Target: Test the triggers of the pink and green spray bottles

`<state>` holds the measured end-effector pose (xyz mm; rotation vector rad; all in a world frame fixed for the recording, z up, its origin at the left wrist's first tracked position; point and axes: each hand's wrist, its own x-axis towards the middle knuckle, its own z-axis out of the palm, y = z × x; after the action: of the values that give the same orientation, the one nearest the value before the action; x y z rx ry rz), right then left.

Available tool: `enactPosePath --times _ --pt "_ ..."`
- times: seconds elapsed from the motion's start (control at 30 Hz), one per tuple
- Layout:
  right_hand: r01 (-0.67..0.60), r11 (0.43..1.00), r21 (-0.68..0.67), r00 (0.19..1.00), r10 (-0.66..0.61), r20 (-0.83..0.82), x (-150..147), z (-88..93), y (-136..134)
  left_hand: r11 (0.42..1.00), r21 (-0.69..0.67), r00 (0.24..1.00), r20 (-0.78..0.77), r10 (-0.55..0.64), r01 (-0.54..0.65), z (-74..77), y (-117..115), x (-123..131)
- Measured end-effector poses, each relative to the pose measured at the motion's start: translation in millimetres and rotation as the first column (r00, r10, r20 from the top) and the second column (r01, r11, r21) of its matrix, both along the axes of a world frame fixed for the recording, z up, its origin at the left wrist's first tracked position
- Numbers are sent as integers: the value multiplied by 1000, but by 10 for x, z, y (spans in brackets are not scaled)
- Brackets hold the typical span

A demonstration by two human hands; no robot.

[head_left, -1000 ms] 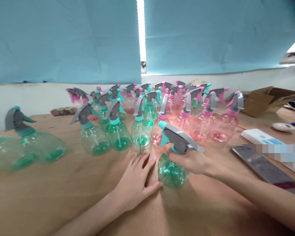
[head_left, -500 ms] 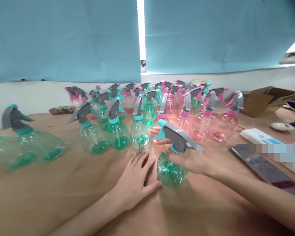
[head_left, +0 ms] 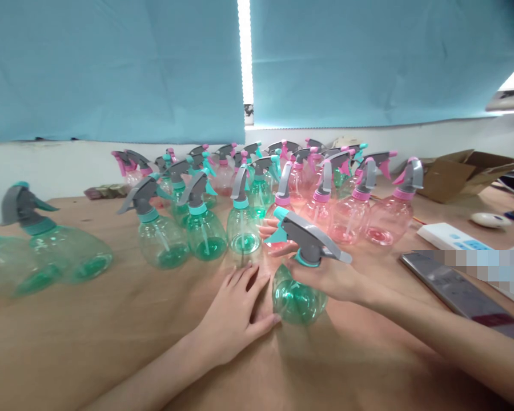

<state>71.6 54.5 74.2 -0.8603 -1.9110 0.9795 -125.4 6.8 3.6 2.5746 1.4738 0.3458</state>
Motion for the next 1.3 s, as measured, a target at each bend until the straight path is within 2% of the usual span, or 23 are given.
enactPosePath --times 0.1,0.87,1.1,1.3 --pt "24 1000 13 999 -25 23 -2 15 -6 1000 -5 1000 -2 -2 2 4 0 2" --pt "-63 995 74 998 63 5 26 -49 38 1000 5 999 42 -2 1 -10 -3 -6" --pt "-54 997 48 998 52 38 18 2 23 1000 10 1000 24 2 -2 -11 -7 -3" --pt "-78 996 43 997 78 -1 15 36 18 1000 11 1000 26 6 -7 -28 -5 -15"
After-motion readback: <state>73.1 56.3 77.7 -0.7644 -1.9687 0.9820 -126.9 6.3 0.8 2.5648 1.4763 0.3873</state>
